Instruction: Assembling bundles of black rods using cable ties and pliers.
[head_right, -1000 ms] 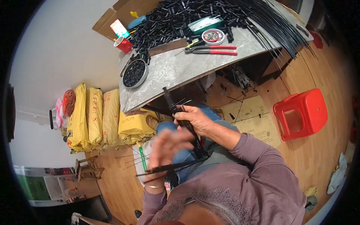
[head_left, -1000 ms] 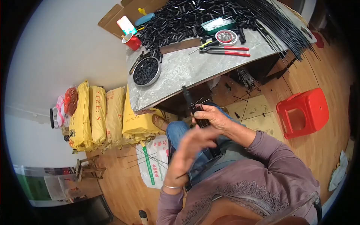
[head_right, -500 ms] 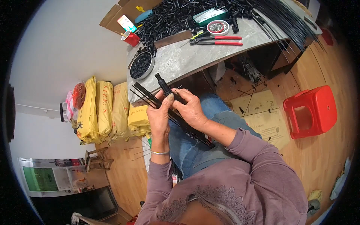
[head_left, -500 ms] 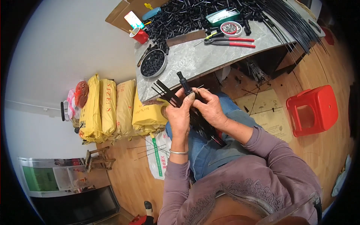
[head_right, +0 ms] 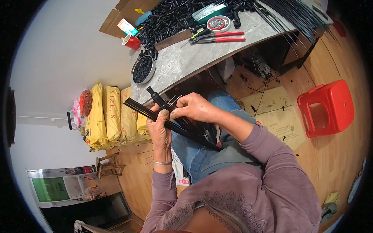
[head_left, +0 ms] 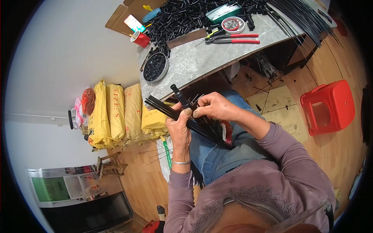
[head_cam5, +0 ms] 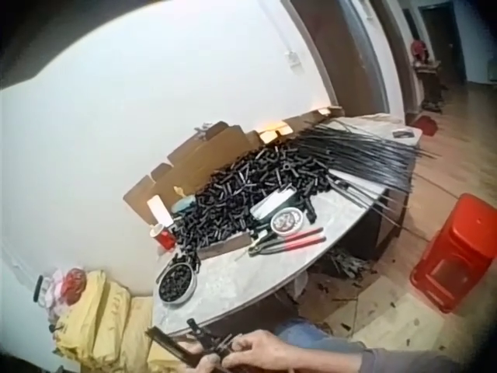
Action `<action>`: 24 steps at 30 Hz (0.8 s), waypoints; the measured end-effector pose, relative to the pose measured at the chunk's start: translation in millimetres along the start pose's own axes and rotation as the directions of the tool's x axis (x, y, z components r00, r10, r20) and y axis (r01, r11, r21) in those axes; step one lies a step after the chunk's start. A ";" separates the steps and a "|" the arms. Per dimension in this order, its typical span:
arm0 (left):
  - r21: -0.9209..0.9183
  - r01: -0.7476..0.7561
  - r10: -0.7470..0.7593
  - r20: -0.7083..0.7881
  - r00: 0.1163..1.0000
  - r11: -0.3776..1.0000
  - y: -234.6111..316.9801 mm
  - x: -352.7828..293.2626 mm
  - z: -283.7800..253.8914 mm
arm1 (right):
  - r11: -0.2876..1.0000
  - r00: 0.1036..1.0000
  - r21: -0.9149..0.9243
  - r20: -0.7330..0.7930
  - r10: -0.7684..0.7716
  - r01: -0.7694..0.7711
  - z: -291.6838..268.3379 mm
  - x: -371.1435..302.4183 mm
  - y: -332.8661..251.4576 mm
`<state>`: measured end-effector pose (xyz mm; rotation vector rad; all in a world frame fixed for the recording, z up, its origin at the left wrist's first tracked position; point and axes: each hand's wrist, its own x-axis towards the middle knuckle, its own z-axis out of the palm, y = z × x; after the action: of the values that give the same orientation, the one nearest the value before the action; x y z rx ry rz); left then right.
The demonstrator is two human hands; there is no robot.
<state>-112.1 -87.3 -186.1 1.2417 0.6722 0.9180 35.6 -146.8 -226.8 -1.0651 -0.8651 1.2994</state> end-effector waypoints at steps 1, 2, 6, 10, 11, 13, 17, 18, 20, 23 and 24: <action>-0.016 -0.003 0.003 -0.012 1.000 1.000 -1.3 -2.0 -0.2 | 1.000 1.000 0.000 -0.002 0.001 -0.001 -0.9 3.4 5.3; 0.016 -0.023 0.024 -0.032 0.999 1.000 -3.3 -6.1 0.3 | 0.997 0.998 0.066 0.040 0.040 -0.042 -0.8 6.4 9.3; 0.185 -0.030 0.045 -0.080 0.996 0.982 0.8 -7.3 -7.6 | 0.997 0.997 0.053 0.050 0.052 -0.054 8.9 8.4 3.7; 0.331 -0.033 0.046 -0.032 0.998 0.943 20.5 -7.8 -6.6 | 0.994 1.000 -0.107 -0.004 -0.023 0.022 13.6 6.2 1.3; 0.366 -0.038 0.041 0.001 0.999 0.930 24.5 -6.0 -5.9 | 0.995 1.000 -0.100 0.014 -0.016 0.017 13.9 6.3 0.4; 0.398 -0.043 0.032 0.034 0.999 0.916 25.4 -4.9 -6.9 | 0.995 0.999 -0.095 0.031 -0.008 0.011 12.0 8.2 2.1; 0.179 0.010 -0.023 0.068 0.997 0.984 15.1 -1.9 -13.3 | 0.966 0.969 0.181 0.199 0.147 -0.184 7.5 11.5 4.8; 0.158 0.025 -0.036 0.067 0.997 0.987 13.7 -1.8 -14.8 | 0.972 0.971 0.155 0.186 0.149 -0.178 8.4 12.0 4.2; 0.092 0.082 -0.090 0.087 0.992 0.992 12.6 0.0 -23.7 | 0.977 0.973 0.128 0.177 0.147 -0.171 12.1 11.9 5.2; -0.010 0.091 -0.091 0.051 0.995 0.996 12.0 1.5 -23.2 | 0.999 0.997 -0.002 0.058 0.052 -0.052 18.4 8.2 3.6; -0.033 0.100 -0.099 0.038 0.994 0.994 10.1 1.3 -24.8 | 0.996 0.995 0.022 0.044 0.087 -0.088 17.5 4.8 -1.2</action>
<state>-134.5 -73.3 -181.6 1.1810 0.6810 0.8198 19.9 -139.9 -220.6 -1.0697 -0.8404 1.4068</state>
